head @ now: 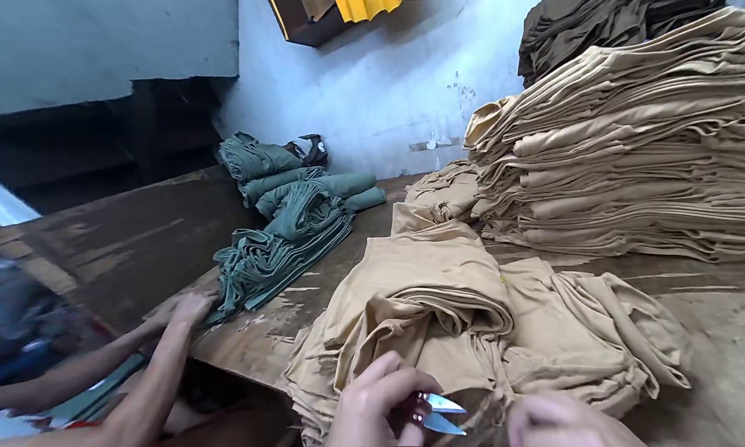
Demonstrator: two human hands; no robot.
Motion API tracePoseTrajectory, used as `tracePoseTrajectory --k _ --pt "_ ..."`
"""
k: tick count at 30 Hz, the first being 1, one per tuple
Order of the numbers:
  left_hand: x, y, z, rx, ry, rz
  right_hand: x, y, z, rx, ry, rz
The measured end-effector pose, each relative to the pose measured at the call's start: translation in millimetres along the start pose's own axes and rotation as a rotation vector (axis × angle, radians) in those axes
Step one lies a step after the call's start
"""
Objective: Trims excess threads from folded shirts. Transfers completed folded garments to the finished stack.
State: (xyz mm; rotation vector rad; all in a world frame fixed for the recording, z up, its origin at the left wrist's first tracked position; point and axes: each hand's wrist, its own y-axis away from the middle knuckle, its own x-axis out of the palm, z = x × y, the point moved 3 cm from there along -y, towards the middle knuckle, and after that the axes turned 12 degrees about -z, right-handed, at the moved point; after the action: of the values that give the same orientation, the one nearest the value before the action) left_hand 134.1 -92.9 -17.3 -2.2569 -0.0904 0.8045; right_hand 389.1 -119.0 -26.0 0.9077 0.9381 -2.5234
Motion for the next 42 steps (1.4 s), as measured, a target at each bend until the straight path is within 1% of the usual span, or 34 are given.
tracePoseTrajectory --k 1,2,3,4,5,6,8,9,10,11,12,16,17,18,19,20,23,25,26,27,29,31,32,34,37,39,42 --pt "-1.2 -2.5 0.3 0.005 0.036 -0.027 2.9 -8.1 9.8 0.070 0.060 -0.191" --pt "-2.2 -5.0 1.2 0.014 0.064 -0.050 9.1 -16.0 17.4 0.108 0.143 -0.388" --pt "-2.9 -7.3 2.0 0.024 0.084 -0.059 17.8 -22.5 21.3 0.121 0.212 -0.546" --pt "-3.1 -9.6 2.8 0.033 0.089 -0.062 27.7 -28.1 21.5 0.123 0.223 -0.651" --pt "-2.9 -11.9 3.4 0.036 0.082 -0.066 37.7 -33.3 18.0 0.123 0.161 -0.717" --pt "-1.9 -14.2 4.3 0.028 0.069 -0.075 46.1 -38.8 10.8 0.133 0.027 -0.758" --pt "1.6 -19.3 9.8 -0.026 0.061 -0.093 52.2 -49.9 -7.6 0.183 -0.384 -0.749" --pt "3.9 -21.7 13.8 -0.076 0.088 -0.098 50.0 -53.8 -15.0 0.188 -0.523 -0.739" --pt "6.2 -24.1 18.0 -0.130 0.130 -0.098 47.2 -56.2 -19.6 0.158 -0.588 -0.711" --pt "8.2 -25.9 21.3 -0.179 0.166 -0.098 45.3 -56.4 -21.4 0.104 -0.568 -0.679" --pt "9.9 -27.6 24.0 -0.216 0.195 -0.101 45.2 -55.3 -20.4 0.039 -0.449 -0.679" --pt "16.0 -33.9 30.5 -0.331 0.297 -0.115 54.7 -45.1 -1.8 -0.240 0.335 -0.804" --pt "17.1 -35.3 31.5 -0.358 0.314 -0.119 59.1 -44.2 1.4 -0.290 0.487 -0.833" --pt "17.7 -36.3 32.3 -0.385 0.329 -0.122 64.2 -44.1 3.1 -0.302 0.612 -0.848" --pt "17.7 -37.3 33.0 -0.416 0.343 -0.117 68.4 -44.4 2.8 -0.296 0.691 -0.862" --pt "17.0 -38.0 33.5 -0.446 0.358 -0.107 71.2 -43.8 -0.4 -0.296 0.710 -0.893" --pt "13.6 -38.1 32.3 -0.496 0.405 -0.065 70.0 -33.3 -15.7 -0.314 0.605 -1.020" --pt "10.9 -34.4 31.3 -0.440 0.410 -0.019 68.8 -23.8 -20.4 -0.329 0.554 -1.056" --pt "8.6 -32.3 29.9 -0.372 0.383 -0.005 68.4 -19.0 -20.6 -0.346 0.543 -1.075" --pt "6.2 -30.2 28.5 -0.269 0.346 -0.010 67.5 -15.0 -20.2 -0.363 0.531 -1.091" --pt "0.2 -25.4 22.4 0.005 0.207 -0.089 65.6 -10.4 -18.9 -0.410 0.493 -1.104" --pt "-2.7 -19.3 9.7 0.277 -0.023 -0.182 65.5 -7.2 -18.6 -0.469 0.484 -1.093" --pt "-0.9 -16.0 4.0 0.383 -0.124 -0.219 66.1 -6.0 -19.6 -0.486 0.487 -1.085" --pt "5.5 -10.6 -2.1 0.536 -0.243 -0.261 66.6 -5.5 -20.1 -0.499 0.478 -1.062" --pt "12.5 -7.9 0.3 0.653 -0.296 -0.285 66.7 -5.0 -20.7 -0.533 0.441 -1.043" --pt "8.9 -7.4 -0.5 0.655 -0.304 -0.302 64.5 -4.5 -20.5 -0.535 0.416 -1.046" --pt "-6.9 -7.7 -4.8 0.641 -0.354 -0.304 62.3 -4.7 -21.1 -0.497 0.366 -1.063"
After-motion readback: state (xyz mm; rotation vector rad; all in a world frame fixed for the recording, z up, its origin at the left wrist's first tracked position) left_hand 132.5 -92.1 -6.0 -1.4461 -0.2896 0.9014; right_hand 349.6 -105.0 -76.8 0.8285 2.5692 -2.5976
